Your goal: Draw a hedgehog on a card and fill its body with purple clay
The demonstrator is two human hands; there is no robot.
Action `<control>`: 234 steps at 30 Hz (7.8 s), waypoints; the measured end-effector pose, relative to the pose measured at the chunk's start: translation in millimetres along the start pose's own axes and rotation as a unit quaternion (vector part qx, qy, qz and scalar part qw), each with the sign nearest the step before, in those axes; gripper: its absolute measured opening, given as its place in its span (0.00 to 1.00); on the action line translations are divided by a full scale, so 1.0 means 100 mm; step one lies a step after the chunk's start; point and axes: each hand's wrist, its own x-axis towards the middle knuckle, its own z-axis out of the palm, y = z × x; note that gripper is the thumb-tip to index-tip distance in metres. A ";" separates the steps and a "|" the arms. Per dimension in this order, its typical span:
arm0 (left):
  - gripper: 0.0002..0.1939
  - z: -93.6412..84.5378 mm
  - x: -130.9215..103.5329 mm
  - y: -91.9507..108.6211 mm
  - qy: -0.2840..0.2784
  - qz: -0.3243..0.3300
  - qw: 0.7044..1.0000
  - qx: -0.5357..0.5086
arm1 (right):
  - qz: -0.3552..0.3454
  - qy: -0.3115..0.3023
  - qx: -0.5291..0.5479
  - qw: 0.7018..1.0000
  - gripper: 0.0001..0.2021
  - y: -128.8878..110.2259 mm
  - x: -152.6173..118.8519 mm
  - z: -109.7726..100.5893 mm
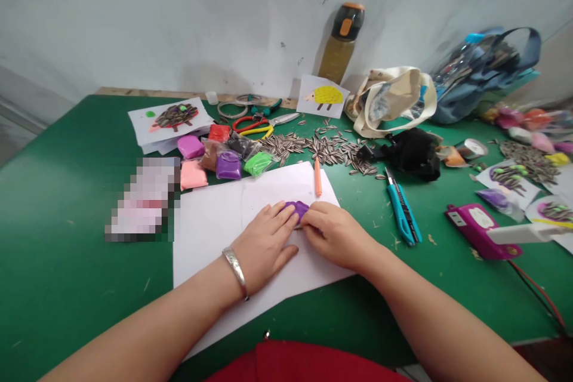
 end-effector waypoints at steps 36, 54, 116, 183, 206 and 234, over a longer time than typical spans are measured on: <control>0.25 0.02 0.01 0.04 0.030 0.009 0.999 0.024 | 0.031 0.009 -0.044 0.999 0.10 0.15 -0.01 -0.10; 0.22 0.00 0.02 0.05 0.024 0.005 1.000 0.009 | 0.062 0.046 0.012 0.997 0.09 0.20 -0.01 -0.11; 0.27 -0.07 -0.06 0.24 0.046 -0.037 0.997 0.055 | 0.110 0.076 0.056 0.989 0.06 0.16 0.06 0.01; 0.22 -0.02 -0.14 0.22 0.079 0.003 0.997 0.004 | 0.074 0.089 0.050 0.992 0.08 0.08 0.19 0.07; 0.22 -0.01 -0.14 0.22 0.088 0.008 0.996 0.006 | 0.066 0.100 -0.013 0.993 0.09 0.08 0.25 0.15; 0.22 -0.01 -0.14 0.21 0.079 0.003 0.997 0.003 | 0.093 0.128 -0.049 0.986 0.09 0.06 0.23 0.17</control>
